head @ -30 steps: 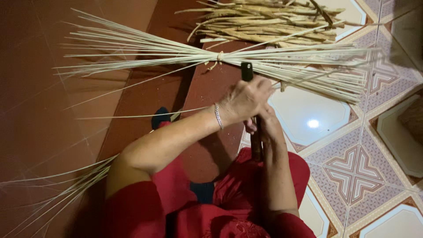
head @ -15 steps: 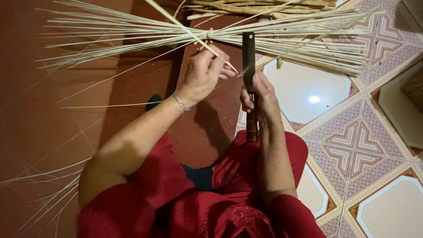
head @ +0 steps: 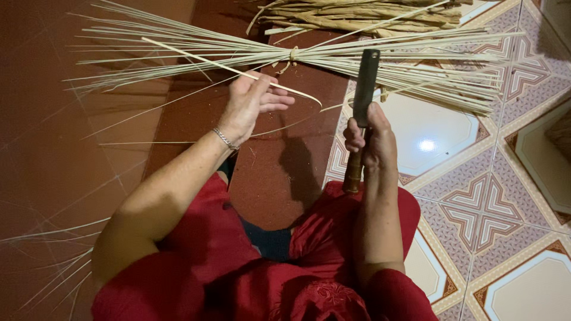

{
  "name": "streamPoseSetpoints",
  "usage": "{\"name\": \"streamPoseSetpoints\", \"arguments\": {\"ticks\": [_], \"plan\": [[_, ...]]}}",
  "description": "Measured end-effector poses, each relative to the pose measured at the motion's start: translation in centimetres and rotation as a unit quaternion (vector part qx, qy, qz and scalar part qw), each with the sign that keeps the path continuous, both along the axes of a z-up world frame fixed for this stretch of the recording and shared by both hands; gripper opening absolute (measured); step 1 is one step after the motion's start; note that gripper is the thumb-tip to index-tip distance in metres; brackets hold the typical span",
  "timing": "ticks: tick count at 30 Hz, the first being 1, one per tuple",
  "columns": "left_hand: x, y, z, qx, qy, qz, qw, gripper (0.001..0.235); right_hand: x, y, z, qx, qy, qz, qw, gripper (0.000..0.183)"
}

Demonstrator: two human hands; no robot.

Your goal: The person sits on the floor and uses a knife to shave thin strips from long, thin sticks. They hold the stick in their left hand and the knife in their right, repeatedly scraping the blade along the stick to remove thin layers.

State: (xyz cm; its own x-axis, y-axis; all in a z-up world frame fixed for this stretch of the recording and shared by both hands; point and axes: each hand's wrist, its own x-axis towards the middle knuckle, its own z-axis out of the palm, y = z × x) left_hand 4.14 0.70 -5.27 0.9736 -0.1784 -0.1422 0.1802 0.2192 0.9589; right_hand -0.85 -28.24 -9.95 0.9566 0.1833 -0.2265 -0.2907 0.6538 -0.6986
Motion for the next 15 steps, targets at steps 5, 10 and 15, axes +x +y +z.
{"name": "streamPoseSetpoints", "arguments": {"ticks": [5,10,15], "plan": [[0.0,1.9,0.5,0.016,-0.01,0.02,1.0,0.023,0.2,-1.6,-0.6,0.026,0.024,-0.001,0.999,0.029],[0.0,3.6,2.2,0.031,-0.036,0.042,0.998,0.026,0.5,-2.3,-1.3,0.04,0.045,-0.023,0.998,0.035],[-0.5,5.3,3.4,0.028,-0.057,0.071,0.995,0.021,0.7,-3.6,-2.0,0.042,0.041,-0.056,0.997,0.044]]}}
